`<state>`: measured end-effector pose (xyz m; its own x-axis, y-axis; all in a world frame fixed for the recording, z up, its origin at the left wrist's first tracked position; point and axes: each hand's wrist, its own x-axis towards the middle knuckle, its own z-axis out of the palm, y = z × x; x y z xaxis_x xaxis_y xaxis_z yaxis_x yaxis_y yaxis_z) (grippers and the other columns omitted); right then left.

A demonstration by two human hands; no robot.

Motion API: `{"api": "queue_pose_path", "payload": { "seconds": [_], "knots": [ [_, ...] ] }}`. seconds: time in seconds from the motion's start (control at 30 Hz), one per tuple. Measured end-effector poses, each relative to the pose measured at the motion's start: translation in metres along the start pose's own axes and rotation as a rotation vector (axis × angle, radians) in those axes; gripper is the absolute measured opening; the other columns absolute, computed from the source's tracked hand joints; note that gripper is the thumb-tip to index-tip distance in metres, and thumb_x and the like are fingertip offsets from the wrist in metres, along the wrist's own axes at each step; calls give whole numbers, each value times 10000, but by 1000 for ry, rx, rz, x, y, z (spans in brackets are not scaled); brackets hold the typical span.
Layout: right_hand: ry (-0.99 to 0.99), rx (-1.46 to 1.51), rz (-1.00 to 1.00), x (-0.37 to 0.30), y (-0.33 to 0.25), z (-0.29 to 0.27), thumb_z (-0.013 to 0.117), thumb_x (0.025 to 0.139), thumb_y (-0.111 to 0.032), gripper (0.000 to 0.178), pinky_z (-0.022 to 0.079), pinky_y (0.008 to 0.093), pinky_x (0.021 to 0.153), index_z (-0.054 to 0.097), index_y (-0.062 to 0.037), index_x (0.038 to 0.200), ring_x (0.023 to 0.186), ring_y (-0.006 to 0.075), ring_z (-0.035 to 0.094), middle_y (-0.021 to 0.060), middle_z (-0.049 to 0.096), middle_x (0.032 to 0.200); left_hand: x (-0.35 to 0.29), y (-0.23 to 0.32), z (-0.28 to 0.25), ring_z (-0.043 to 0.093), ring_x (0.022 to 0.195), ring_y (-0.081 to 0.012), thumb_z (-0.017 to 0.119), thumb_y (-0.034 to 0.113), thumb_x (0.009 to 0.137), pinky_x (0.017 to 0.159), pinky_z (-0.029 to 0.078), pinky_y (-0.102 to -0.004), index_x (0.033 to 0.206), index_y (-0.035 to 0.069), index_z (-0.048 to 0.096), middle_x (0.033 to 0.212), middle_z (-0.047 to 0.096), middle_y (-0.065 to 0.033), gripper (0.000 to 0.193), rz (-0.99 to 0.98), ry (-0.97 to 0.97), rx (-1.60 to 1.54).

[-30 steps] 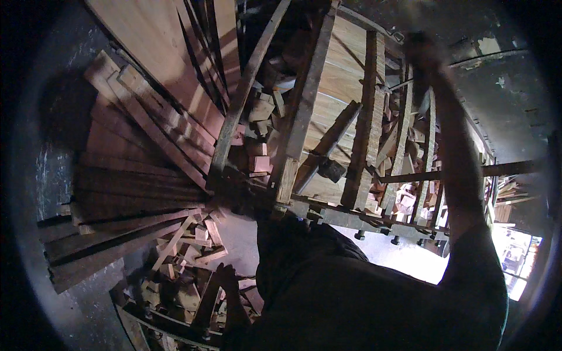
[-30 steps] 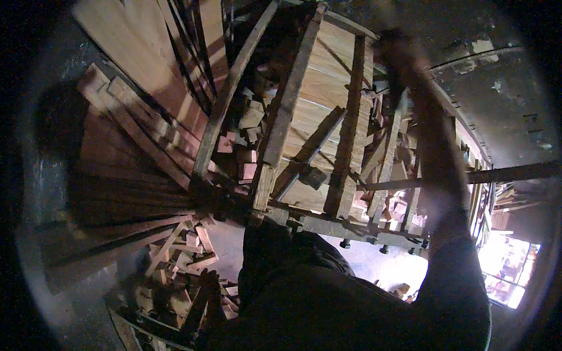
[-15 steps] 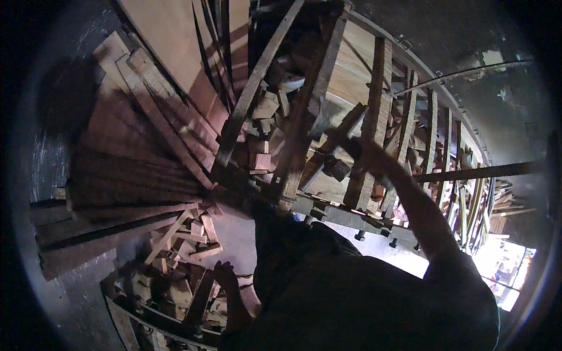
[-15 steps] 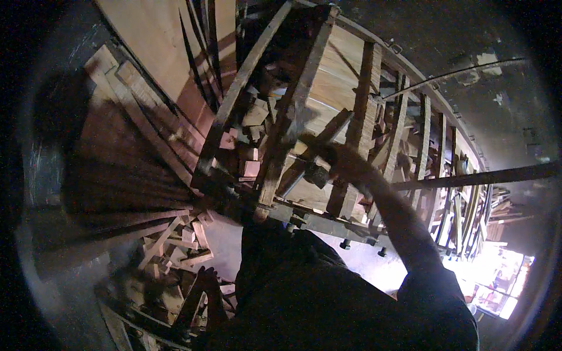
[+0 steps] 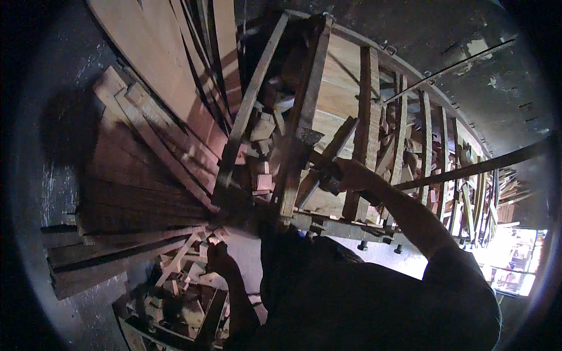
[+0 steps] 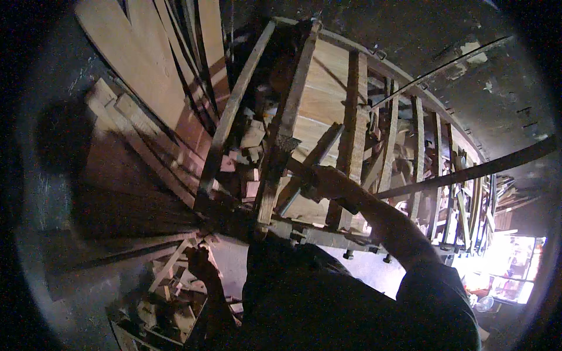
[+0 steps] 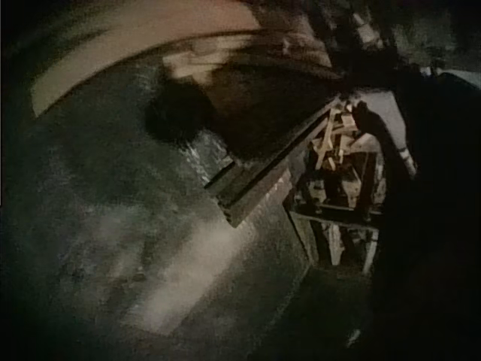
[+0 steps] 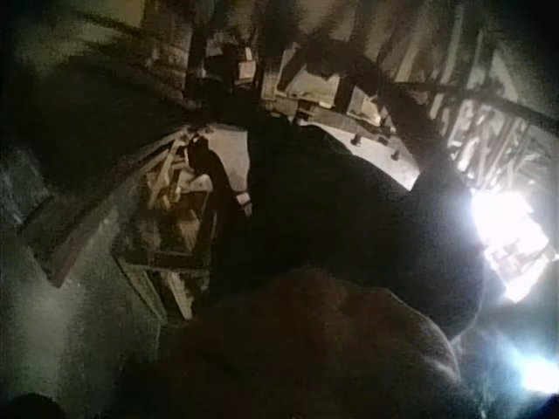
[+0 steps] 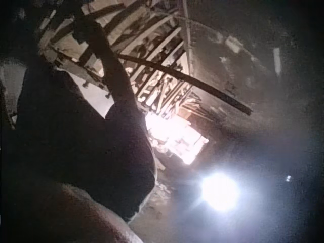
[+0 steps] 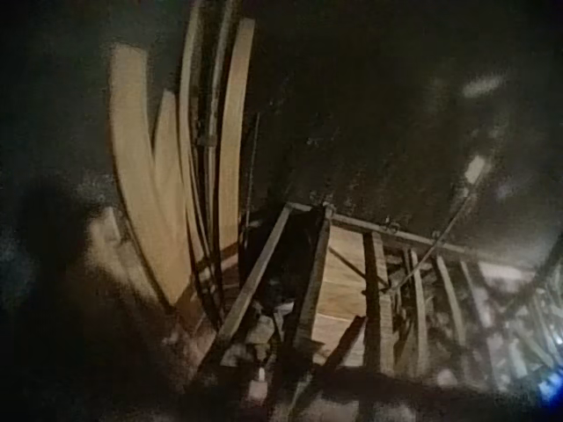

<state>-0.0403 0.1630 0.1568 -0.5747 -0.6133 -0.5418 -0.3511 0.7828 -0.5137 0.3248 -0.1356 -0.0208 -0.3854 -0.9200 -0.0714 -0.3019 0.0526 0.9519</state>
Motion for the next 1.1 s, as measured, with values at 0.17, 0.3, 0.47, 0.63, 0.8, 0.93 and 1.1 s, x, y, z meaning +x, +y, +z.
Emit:
{"api": "queue_pose_path", "payload": {
  "seconds": [0.17,0.3,0.47,0.63,0.8,0.93,1.1],
  "knots": [
    [211,-336,88,39,0,-21,714,712,-154,631,542,506,724,477,-78,1292,881,420,675,208,685,978,44,67,119,623,1014,-294,638,164,961,877,511,-374,1023,38,668,1045,678,-107,144,619,-108,490],
    [726,-571,-406,80,-8,-65,666,774,-150,423,523,505,662,522,-103,1169,811,396,667,154,662,868,54,185,219,572,1141,-309,597,270,983,1011,455,-416,1280,59,567,1236,614,-134,365,116,-606,238],
    [673,-535,-69,129,32,-137,637,831,-203,197,524,496,646,574,-81,973,804,365,674,143,665,864,51,238,337,393,1397,-356,653,325,904,1162,312,-466,1496,-14,328,1511,404,-237,756,160,-1031,612],
    [580,-581,-24,178,61,-196,580,867,-228,226,537,501,628,604,-71,1027,757,355,691,157,688,852,44,186,381,362,1390,-433,654,328,890,1143,329,-469,1545,-26,176,1545,300,-289,885,439,-883,704],
    [586,-530,-478,294,14,-184,661,765,-207,182,487,436,486,674,-42,841,588,301,630,137,635,702,34,182,390,539,1177,-432,687,300,841,995,460,-484,1426,-48,355,1322,507,-288,757,562,-690,808],
    [652,-469,-1037,353,7,-160,653,770,-183,154,482,404,462,684,-34,795,562,283,624,125,628,663,37,167,387,549,1152,-430,710,286,827,974,469,-492,1404,-58,388,1285,529,-288,745,658,-660,760],
    [478,-640,-762,382,164,-253,607,819,-151,151,504,391,488,661,-32,894,596,272,650,119,645,673,43,198,392,535,1120,-464,736,252,798,977,449,-535,1397,-78,361,1246,511,-324,780,486,-738,873]
  ]
}}
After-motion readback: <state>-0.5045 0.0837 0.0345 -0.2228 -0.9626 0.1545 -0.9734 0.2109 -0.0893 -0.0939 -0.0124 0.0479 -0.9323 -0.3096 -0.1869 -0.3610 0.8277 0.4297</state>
